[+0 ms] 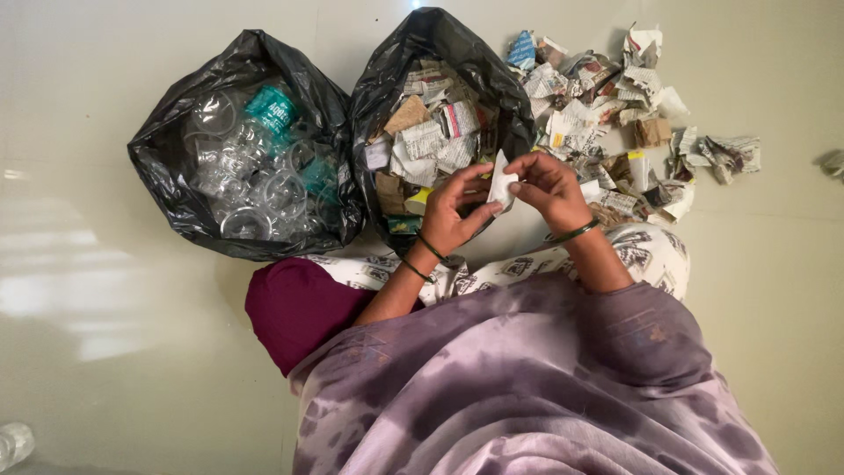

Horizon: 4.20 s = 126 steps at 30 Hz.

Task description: The person sits on the floor and sorts through a pile of mixed waste, separating plastic cups into one black bag and paper or cardboard pieces into another. The person repeatedly picks up items, inspects them, and places them into the appropriate bag.

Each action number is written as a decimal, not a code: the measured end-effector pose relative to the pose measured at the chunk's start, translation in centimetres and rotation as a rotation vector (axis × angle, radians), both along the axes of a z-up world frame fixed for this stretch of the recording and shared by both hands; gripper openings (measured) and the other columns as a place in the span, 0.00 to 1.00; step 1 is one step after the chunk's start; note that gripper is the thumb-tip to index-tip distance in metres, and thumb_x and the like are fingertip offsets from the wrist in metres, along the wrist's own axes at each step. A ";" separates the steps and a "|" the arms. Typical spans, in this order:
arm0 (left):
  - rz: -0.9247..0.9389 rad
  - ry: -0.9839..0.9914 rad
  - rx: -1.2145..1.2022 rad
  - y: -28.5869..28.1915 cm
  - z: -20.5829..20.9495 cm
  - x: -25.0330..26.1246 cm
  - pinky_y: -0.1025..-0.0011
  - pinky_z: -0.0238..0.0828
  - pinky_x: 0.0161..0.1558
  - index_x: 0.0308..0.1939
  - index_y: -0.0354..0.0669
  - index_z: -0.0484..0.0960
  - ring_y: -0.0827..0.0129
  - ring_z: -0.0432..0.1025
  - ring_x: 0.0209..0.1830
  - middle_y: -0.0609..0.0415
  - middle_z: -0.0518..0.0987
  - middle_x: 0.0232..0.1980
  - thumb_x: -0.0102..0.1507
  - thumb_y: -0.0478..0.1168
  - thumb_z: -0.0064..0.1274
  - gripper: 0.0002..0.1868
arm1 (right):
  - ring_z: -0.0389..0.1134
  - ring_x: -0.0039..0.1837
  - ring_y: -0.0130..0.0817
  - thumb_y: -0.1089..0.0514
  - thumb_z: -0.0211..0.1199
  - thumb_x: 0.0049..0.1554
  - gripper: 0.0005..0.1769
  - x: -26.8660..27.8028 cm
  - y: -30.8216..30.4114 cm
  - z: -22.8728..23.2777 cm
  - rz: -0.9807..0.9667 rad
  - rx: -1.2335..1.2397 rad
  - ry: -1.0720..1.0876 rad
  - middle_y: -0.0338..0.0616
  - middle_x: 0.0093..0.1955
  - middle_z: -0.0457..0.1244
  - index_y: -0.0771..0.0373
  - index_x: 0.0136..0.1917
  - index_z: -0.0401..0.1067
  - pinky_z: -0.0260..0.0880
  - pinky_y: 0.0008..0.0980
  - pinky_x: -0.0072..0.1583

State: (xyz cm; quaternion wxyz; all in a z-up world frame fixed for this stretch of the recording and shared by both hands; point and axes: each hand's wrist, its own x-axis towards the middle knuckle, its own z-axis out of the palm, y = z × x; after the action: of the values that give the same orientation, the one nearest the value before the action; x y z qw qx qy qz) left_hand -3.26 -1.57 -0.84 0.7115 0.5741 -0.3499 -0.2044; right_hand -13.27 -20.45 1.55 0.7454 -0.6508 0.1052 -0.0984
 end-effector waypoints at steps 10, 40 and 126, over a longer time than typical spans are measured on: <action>0.126 0.481 -0.080 -0.6 -6.4 1.5 0.77 0.75 0.45 0.53 0.34 0.76 0.78 0.74 0.41 0.57 0.80 0.44 0.69 0.33 0.55 0.10 | 0.67 0.55 0.24 0.74 0.62 0.56 0.26 0.4 0.3 0.5 0.029 0.082 0.047 0.38 0.51 0.65 0.64 0.67 0.64 0.68 0.25 0.58; 0.038 0.406 -0.184 -0.3 -2.0 1.8 0.71 0.80 0.50 0.65 0.39 0.68 0.74 0.75 0.49 0.53 0.79 0.51 0.71 0.32 0.50 0.18 | 0.65 0.48 0.30 0.55 0.65 0.60 0.22 1.8 2.6 -0.6 0.097 -0.549 -0.001 0.44 0.45 0.65 0.70 0.62 0.68 0.66 0.30 0.51; 0.490 -0.038 -0.015 3.6 -0.8 5.0 0.64 0.71 0.65 0.73 0.39 0.63 0.63 0.72 0.66 0.45 0.76 0.65 0.76 0.47 0.45 0.24 | 0.71 0.59 0.47 0.66 0.59 0.59 0.22 3.7 -4.0 5.0 -0.153 -1.035 0.107 0.52 0.63 0.69 0.58 0.66 0.75 0.73 0.43 0.57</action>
State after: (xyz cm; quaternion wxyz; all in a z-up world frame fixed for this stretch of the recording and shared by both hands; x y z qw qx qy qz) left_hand 1.77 2.01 -1.61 0.7373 0.6403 -0.2151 -0.0126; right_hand -9.57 -24.42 6.53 0.3105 -0.9285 0.1282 -0.1582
